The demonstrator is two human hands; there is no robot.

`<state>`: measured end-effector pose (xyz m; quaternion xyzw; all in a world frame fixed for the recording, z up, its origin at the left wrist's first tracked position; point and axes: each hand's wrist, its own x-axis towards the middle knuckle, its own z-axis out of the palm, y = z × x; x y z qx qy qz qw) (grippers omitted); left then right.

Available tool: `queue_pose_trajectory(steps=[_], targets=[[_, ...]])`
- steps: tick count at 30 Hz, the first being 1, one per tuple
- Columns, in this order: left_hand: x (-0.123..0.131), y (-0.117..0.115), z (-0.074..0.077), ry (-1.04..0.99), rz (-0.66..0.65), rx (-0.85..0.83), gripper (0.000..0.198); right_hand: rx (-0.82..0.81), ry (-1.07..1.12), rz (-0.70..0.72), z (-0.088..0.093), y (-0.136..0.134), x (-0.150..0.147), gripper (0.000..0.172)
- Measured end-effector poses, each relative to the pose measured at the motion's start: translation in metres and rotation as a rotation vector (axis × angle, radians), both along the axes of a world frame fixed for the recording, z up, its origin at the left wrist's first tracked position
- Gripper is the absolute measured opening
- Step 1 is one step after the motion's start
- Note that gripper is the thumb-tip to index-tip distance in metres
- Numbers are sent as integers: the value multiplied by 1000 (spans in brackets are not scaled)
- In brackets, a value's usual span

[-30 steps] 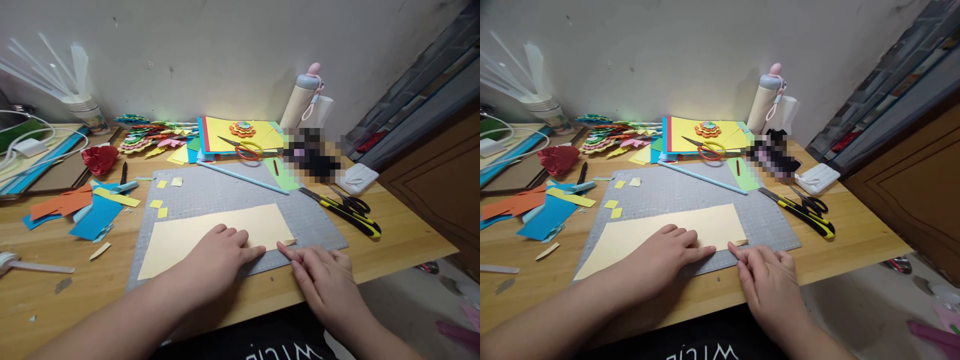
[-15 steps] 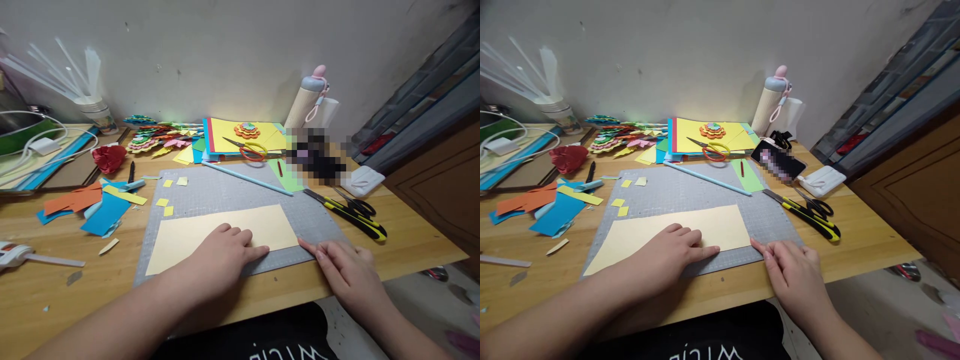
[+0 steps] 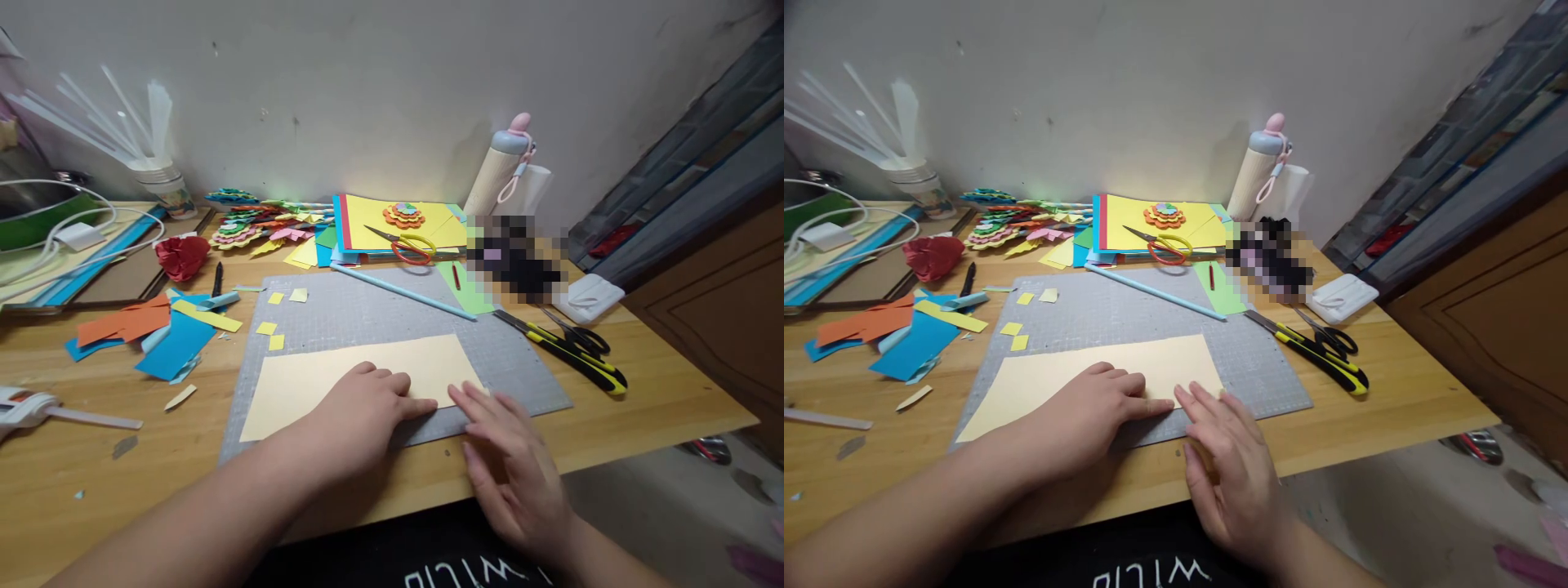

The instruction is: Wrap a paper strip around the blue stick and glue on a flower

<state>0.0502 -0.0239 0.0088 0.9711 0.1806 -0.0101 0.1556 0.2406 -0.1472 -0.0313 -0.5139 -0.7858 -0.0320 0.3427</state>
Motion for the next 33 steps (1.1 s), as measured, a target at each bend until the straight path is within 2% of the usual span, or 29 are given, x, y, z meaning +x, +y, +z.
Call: queue_pose_trajectory(steps=[2,4,9,12,15,22,24,28,33], targets=[[0,2,0,-29,7,-19,50,-120,-27,23,-3,0,-2,40],[-4,5,3,-43,51,-54,35,-215,-97,9,-3,1,-2,42],[-36,4,16,73,286,-105,7,-246,-224,29,2,3,-3,34],[-62,-7,17,134,476,-131,14,-251,-241,38,3,3,-3,36],[-75,-20,12,100,571,-169,26,-272,-239,45,1,5,2,40],[-51,-36,3,42,576,-112,26,-310,-252,-12,-1,23,11,41],[-46,-36,2,51,589,-110,26,-313,-272,47,1,25,6,44],[-47,-33,2,59,574,-134,24,-355,-327,267,6,25,-9,55],[-46,-30,8,57,593,-214,23,-472,-378,292,9,29,-16,65]])
